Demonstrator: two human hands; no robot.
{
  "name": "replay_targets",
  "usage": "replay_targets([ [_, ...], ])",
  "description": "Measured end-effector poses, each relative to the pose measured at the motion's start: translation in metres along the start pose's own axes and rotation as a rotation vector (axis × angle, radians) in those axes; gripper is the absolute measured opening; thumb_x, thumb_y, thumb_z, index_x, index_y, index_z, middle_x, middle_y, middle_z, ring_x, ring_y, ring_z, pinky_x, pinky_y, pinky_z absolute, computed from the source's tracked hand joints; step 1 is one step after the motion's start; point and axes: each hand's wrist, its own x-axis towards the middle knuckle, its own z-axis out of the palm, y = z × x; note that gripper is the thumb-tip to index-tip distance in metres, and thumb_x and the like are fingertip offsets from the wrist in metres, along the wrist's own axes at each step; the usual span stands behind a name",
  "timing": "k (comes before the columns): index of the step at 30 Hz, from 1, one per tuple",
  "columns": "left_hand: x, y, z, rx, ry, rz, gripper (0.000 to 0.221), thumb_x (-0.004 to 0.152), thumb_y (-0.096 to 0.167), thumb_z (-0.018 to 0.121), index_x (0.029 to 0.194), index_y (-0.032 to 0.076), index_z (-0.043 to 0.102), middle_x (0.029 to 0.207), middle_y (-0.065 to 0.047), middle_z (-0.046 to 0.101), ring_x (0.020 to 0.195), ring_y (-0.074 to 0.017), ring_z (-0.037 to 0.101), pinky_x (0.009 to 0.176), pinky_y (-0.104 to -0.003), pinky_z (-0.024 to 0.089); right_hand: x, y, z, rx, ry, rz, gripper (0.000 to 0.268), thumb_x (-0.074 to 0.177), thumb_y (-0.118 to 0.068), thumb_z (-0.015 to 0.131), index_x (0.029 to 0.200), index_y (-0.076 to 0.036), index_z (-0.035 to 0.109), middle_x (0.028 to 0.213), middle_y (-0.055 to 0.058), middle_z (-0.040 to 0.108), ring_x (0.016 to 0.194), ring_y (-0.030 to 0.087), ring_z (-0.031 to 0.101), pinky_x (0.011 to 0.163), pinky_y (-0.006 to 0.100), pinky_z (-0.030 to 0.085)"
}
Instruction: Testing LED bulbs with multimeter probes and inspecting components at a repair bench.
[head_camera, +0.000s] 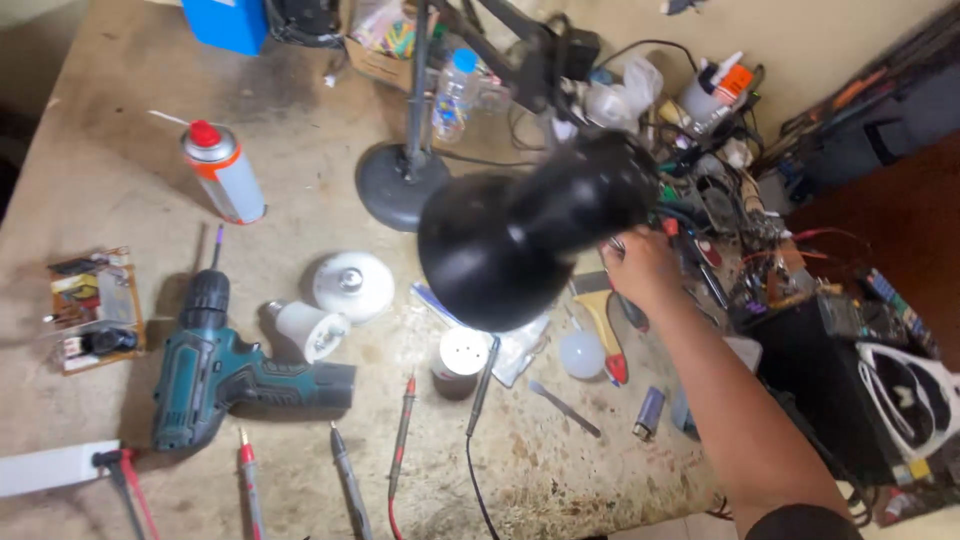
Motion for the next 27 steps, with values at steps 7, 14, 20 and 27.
replay_targets([
  [7, -0.004, -0.004, 0.000, -0.159, 0.111, 0.036, 0.043, 0.096, 0.034, 0.054, 0.139, 0.028, 0.058, 0.145, -0.005, 0.056, 0.134, -0.0265, 0.053, 0.109, -0.042, 0.041, 0.045, -0.055, -0.009, -0.114, -0.151, 0.148, 0.043, 0.090, -0.028, 0.062, 0.131, -0.017, 0.069, 0.131, 0.014, 0.067, 0.120, 0.039, 0.060, 0.096, 0.056, 0.044],
  [14, 0.053, -0.055, -0.033, -0.046, 0.261, 0.036, 0.047, 0.098, 0.037, 0.052, 0.145, 0.031, 0.054, 0.150, -0.007, 0.052, 0.138, -0.0294, 0.049, 0.113, -0.044, 0.040, 0.056, 0.037, 0.057, -0.507, -0.040, 0.215, 0.047, 0.090, -0.057, 0.065, 0.114, -0.019, 0.078, 0.123, 0.011, 0.068, 0.121, 0.033, 0.053, 0.092, 0.054, 0.038],
  [20, -0.017, 0.001, 0.049, -0.051, 0.359, 0.023, 0.050, 0.100, 0.040, 0.051, 0.150, 0.033, 0.050, 0.154, -0.009, 0.048, 0.141, -0.0319, 0.046, 0.116, -0.046, 0.038, 0.050, 0.032, 0.058, -0.234, -0.098, 0.326, 0.073, 0.096, -0.057, 0.056, 0.142, 0.000, 0.058, 0.148, 0.022, 0.050, 0.135, 0.043, 0.042, 0.106, 0.063, 0.033],
  [27, -0.232, 0.118, 0.024, -0.282, 0.440, 0.129, 0.057, 0.101, 0.047, 0.057, 0.146, 0.013, 0.053, 0.144, -0.014, 0.058, 0.132, -0.0288, 0.057, 0.111, -0.035, 0.041, 0.049, 0.026, 0.054, -0.118, -0.128, 0.394, 0.073, 0.092, -0.059, 0.054, 0.134, 0.000, 0.066, 0.144, 0.023, 0.056, 0.135, 0.043, 0.045, 0.105, 0.067, 0.028],
])
